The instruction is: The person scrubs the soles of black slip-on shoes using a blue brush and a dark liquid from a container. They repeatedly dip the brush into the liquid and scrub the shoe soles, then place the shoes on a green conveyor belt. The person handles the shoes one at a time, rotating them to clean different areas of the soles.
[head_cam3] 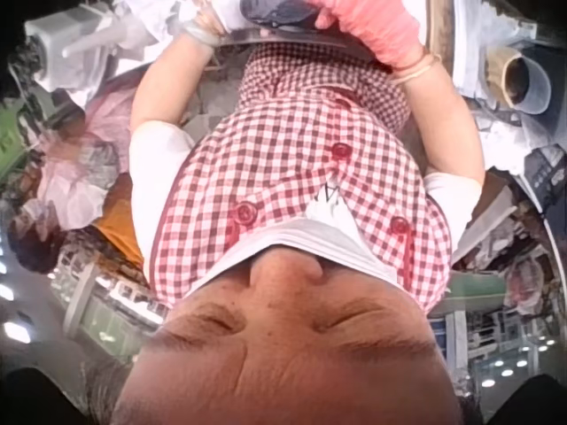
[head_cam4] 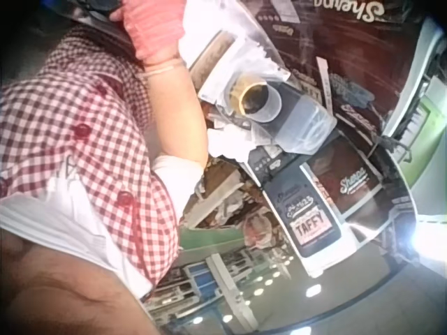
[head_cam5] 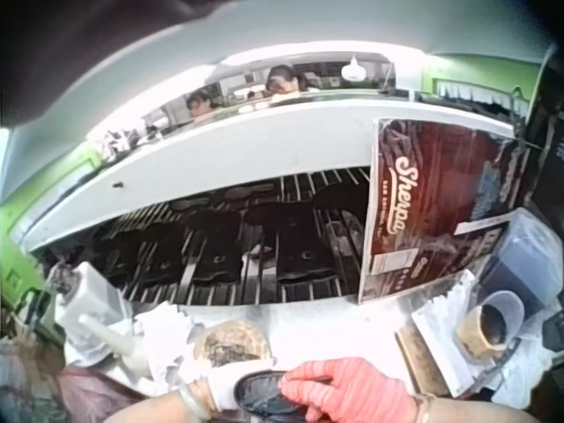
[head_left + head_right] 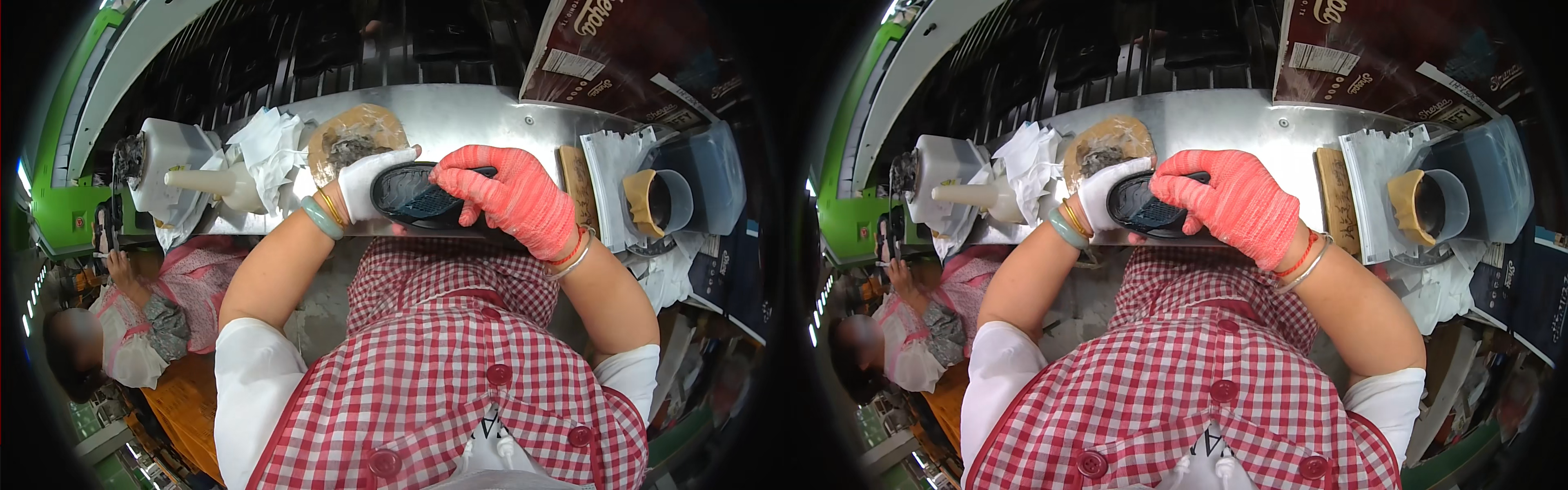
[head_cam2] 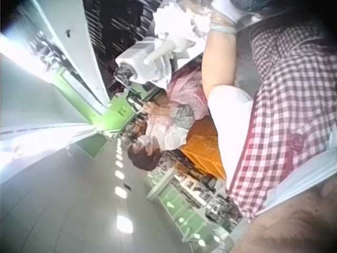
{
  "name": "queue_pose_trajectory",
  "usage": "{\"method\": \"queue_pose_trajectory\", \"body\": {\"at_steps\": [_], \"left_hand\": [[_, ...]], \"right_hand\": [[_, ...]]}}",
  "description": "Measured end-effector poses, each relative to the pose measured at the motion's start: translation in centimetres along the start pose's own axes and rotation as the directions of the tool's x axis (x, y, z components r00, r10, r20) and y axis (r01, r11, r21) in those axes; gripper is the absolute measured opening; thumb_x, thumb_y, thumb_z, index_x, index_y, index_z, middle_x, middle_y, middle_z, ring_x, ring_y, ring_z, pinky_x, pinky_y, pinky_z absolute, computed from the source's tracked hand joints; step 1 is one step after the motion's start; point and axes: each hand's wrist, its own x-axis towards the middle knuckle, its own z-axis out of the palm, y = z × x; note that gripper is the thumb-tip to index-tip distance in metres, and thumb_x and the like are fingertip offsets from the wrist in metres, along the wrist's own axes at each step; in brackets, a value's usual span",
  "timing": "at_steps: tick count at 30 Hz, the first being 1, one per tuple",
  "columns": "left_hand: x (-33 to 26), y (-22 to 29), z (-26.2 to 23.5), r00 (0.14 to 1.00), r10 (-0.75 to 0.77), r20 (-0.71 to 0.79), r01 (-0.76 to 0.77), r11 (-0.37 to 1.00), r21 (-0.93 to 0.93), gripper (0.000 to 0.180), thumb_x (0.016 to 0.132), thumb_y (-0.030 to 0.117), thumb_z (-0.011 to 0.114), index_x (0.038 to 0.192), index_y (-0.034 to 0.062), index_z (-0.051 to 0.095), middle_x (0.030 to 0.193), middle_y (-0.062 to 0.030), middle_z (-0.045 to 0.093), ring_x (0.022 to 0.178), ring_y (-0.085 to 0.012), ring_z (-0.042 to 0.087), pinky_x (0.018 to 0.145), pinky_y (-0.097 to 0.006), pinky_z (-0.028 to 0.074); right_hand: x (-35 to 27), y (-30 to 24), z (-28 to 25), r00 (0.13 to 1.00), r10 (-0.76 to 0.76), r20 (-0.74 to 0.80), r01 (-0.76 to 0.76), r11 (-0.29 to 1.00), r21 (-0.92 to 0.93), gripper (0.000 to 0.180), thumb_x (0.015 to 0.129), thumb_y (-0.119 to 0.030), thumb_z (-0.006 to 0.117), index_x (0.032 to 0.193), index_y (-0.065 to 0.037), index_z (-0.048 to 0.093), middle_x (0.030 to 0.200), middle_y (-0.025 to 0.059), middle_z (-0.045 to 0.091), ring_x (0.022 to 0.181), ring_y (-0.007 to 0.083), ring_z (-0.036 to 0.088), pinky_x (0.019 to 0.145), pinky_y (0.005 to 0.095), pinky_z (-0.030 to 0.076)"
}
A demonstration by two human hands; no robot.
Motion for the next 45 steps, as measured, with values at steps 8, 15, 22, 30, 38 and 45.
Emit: {"method": "queue_pose_trajectory", "body": {"at_steps": [8,15,22,30,38,45], "left_hand": [[2.0,0.3,-2.5,0.991,-0.043,0.125,0.043,0.999,0.003,0.024,0.096,0.016,0.047,0.114,0.0018,0.054,0.097,-0.0066,0.065,0.082,-0.0098,0.062,0.074,-0.025,0.052],[1.9,1.1,-2.0,0.997,0.057,-0.055,-0.028,0.907,0.42,0.032,0.099,0.024,0.04,0.106,-0.0018,0.058,0.087,-0.0072,0.066,0.074,-0.0086,0.063,0.067,-0.023,0.053],[0.7,4.2,1.3,0.929,-0.223,-0.294,0.289,0.935,0.205,0.058,0.073,0.0,0.069,0.126,-0.0001,0.046,0.102,-0.0101,0.065,0.09,-0.0188,0.064,0.081,-0.026,0.05],[1.1,2.6,-0.9,0.97,0.217,0.108,-0.21,0.528,0.823,0.049,0.078,0.006,0.066,0.124,0.0007,0.048,0.111,-0.011,0.06,0.099,-0.0169,0.06,0.083,-0.026,0.049],[1.5,2.7,-0.2,0.972,-0.162,-0.172,0.163,0.987,-0.011,0.033,0.093,0.029,0.048,0.106,-0.0005,0.056,0.089,-0.0131,0.066,0.067,-0.0191,0.065,0.054,-0.03,0.053],[0.7,2.8,2.0,0.937,-0.328,-0.122,0.27,0.899,-0.345,0.049,0.093,0.041,0.043,0.103,-0.0044,0.057,0.086,-0.0206,0.066,0.056,-0.0301,0.064,0.036,-0.039,0.052]], "right_hand": [[0.5,0.4,-1.6,0.996,0.084,0.003,-0.084,0.995,-0.051,0.03,0.083,-0.029,0.064,0.097,-0.003,0.066,0.076,0.0031,0.063,0.058,0.0079,0.056,0.053,0.0213,0.043],[0.3,0.7,-3.1,0.992,0.12,0.027,-0.117,0.989,-0.09,0.029,0.083,-0.03,0.063,0.097,-0.005,0.067,0.077,0.0012,0.063,0.06,0.0064,0.056,0.051,0.02,0.041],[-0.4,0.9,-4.2,0.994,0.109,0.018,-0.106,0.987,-0.116,0.027,0.083,-0.029,0.063,0.095,-0.006,0.068,0.076,-0.0002,0.063,0.061,0.0059,0.056,0.051,0.0188,0.041],[-1.6,1.6,-5.9,0.995,0.101,-0.009,-0.102,0.982,-0.157,0.026,0.085,-0.029,0.06,0.096,-0.006,0.068,0.078,-0.0008,0.063,0.063,0.0059,0.058,0.053,0.0189,0.041],[-4.4,3.6,-8.0,0.986,0.147,-0.082,-0.152,0.986,-0.063,0.027,0.084,-0.026,0.062,0.099,-0.004,0.066,0.084,0.0005,0.064,0.065,0.0068,0.057,0.056,0.0192,0.043],[-7.8,3.3,-8.0,0.979,0.081,-0.186,-0.087,0.996,-0.022,0.021,0.085,-0.02,0.063,0.098,-0.003,0.067,0.084,0.0015,0.064,0.067,0.0056,0.058,0.058,0.0177,0.043]]}}
